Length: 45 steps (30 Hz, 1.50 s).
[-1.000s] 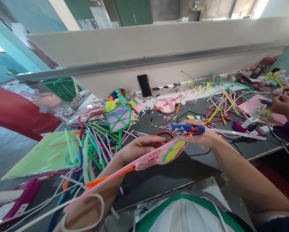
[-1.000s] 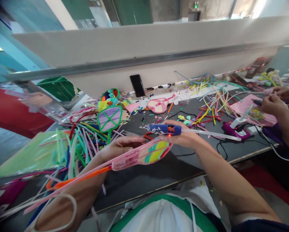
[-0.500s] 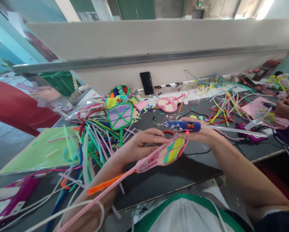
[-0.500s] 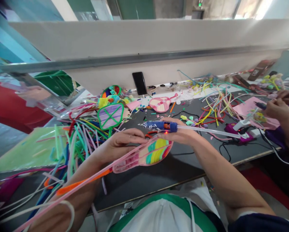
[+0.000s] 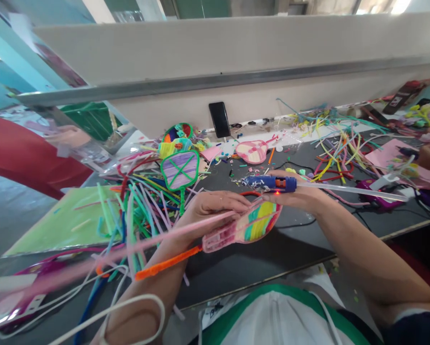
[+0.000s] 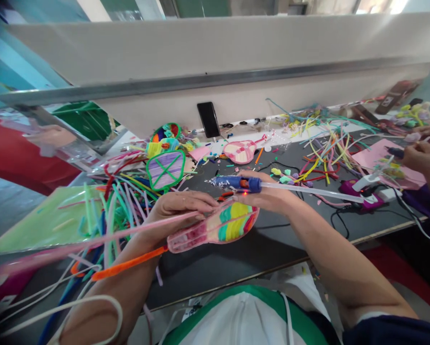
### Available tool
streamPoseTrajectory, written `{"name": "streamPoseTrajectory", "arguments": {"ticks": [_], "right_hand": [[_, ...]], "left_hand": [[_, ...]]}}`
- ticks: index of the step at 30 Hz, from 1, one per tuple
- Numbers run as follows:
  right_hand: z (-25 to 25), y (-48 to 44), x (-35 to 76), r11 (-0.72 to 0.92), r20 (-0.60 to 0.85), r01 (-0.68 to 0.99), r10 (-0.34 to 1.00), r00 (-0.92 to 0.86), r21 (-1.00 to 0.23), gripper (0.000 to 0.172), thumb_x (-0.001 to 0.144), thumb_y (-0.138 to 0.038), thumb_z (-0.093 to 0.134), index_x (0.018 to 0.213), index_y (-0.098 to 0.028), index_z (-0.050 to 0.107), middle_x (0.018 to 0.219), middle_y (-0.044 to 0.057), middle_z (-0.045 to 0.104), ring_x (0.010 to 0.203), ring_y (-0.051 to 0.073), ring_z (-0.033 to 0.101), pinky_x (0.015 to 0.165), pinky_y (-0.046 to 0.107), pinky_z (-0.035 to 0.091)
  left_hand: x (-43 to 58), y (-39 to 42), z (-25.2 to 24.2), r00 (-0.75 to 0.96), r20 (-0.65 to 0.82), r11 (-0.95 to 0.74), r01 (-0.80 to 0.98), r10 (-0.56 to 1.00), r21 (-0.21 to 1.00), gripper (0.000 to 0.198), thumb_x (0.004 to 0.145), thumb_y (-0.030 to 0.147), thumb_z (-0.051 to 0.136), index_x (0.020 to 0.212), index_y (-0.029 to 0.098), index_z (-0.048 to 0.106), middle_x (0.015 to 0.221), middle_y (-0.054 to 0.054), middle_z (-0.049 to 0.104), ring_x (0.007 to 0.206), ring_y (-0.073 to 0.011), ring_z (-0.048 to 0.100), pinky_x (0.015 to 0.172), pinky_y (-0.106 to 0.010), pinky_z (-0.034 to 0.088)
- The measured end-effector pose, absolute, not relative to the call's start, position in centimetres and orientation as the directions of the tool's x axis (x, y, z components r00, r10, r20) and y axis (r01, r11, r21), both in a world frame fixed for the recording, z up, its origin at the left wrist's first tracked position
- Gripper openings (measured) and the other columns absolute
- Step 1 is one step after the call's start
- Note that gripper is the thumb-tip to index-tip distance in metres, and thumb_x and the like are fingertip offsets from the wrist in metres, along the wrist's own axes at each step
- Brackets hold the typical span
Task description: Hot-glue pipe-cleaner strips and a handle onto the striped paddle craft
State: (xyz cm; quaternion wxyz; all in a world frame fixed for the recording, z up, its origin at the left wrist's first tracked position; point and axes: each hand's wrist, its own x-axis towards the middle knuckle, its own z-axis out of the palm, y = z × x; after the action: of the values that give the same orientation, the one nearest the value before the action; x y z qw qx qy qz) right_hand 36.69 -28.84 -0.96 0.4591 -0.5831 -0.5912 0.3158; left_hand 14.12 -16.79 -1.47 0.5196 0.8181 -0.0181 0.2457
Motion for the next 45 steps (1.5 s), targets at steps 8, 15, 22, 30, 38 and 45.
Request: {"name": "streamPoseTrajectory", "arguments": {"ticks": [8, 15, 22, 30, 38, 45], "right_hand": [[-1.3, -28.4, 36.7, 0.126, 0.181, 0.361, 0.976, 0.124, -0.924, 0.038, 0.067, -0.033, 0.076, 0.101, -0.018, 0.068, 0.092, 0.006, 0.070, 0.083, 0.022, 0.064, 0.072, 0.033, 0.051], [-0.9, -28.6, 36.2, 0.043, 0.109, 0.317, 0.975, 0.192, -0.947, 0.049, 0.062, -0.034, 0.079, 0.107, -0.018, 0.066, 0.099, 0.008, 0.070, 0.091, 0.025, 0.065, 0.080, 0.038, 0.052], [-0.7, -28.7, 36.1, 0.044, 0.122, 0.377, 0.975, 0.186, -0.925, 0.048, 0.062, -0.036, 0.079, 0.106, -0.019, 0.067, 0.098, 0.007, 0.070, 0.092, 0.025, 0.064, 0.080, 0.038, 0.052], [-0.2, -28.7, 35.9, 0.050, 0.142, 0.457, 0.975, 0.169, -0.888, 0.039, 0.067, -0.034, 0.077, 0.102, -0.019, 0.068, 0.095, 0.005, 0.069, 0.087, 0.021, 0.064, 0.077, 0.034, 0.051], [-1.0, -28.2, 36.1, 0.069, 0.083, 0.089, 0.981, 0.174, -0.994, 0.026, 0.073, -0.039, 0.073, 0.087, -0.018, 0.066, 0.088, 0.005, 0.071, 0.085, 0.021, 0.067, 0.079, 0.035, 0.053], [-2.4, -28.9, 36.0, 0.051, 0.051, 0.007, 0.947, 0.318, -0.999, 0.024, 0.074, -0.040, 0.073, 0.083, -0.018, 0.068, 0.086, 0.003, 0.071, 0.082, 0.019, 0.066, 0.076, 0.031, 0.052]], "left_hand": [[13.9, -16.7, -2.4, 0.863, 0.403, -0.316, -0.308, 0.303, 0.897, 0.017, 0.082, 0.015, 0.066, 0.096, 0.016, 0.076, 0.102, -0.014, 0.073, 0.099, -0.0285, 0.067, 0.085, -0.038, 0.053], [14.0, -17.0, -2.6, 0.865, 0.392, -0.264, -0.317, 0.313, 0.911, 0.017, 0.083, 0.015, 0.065, 0.095, 0.016, 0.076, 0.097, -0.013, 0.074, 0.097, -0.0267, 0.067, 0.087, -0.038, 0.052], [13.9, -17.2, -3.1, 0.842, 0.391, -0.204, -0.336, 0.372, 0.919, 0.018, 0.084, 0.016, 0.063, 0.096, 0.018, 0.077, 0.098, -0.012, 0.074, 0.098, -0.0252, 0.067, 0.088, -0.036, 0.052], [13.4, -17.3, -2.6, 0.862, 0.383, -0.257, -0.308, 0.333, 0.916, 0.016, 0.083, 0.015, 0.065, 0.093, 0.016, 0.077, 0.098, -0.012, 0.074, 0.098, -0.0253, 0.067, 0.086, -0.035, 0.052], [13.1, -17.2, -2.6, 0.860, 0.375, -0.342, -0.256, 0.347, 0.904, 0.017, 0.082, 0.017, 0.066, 0.096, 0.019, 0.076, 0.102, -0.012, 0.073, 0.098, -0.0256, 0.067, 0.087, -0.036, 0.053], [13.1, -16.8, -3.0, 0.863, 0.390, -0.362, -0.269, 0.321, 0.893, 0.020, 0.082, 0.016, 0.066, 0.099, 0.020, 0.075, 0.105, -0.011, 0.072, 0.101, -0.0259, 0.066, 0.089, -0.036, 0.052]]}}
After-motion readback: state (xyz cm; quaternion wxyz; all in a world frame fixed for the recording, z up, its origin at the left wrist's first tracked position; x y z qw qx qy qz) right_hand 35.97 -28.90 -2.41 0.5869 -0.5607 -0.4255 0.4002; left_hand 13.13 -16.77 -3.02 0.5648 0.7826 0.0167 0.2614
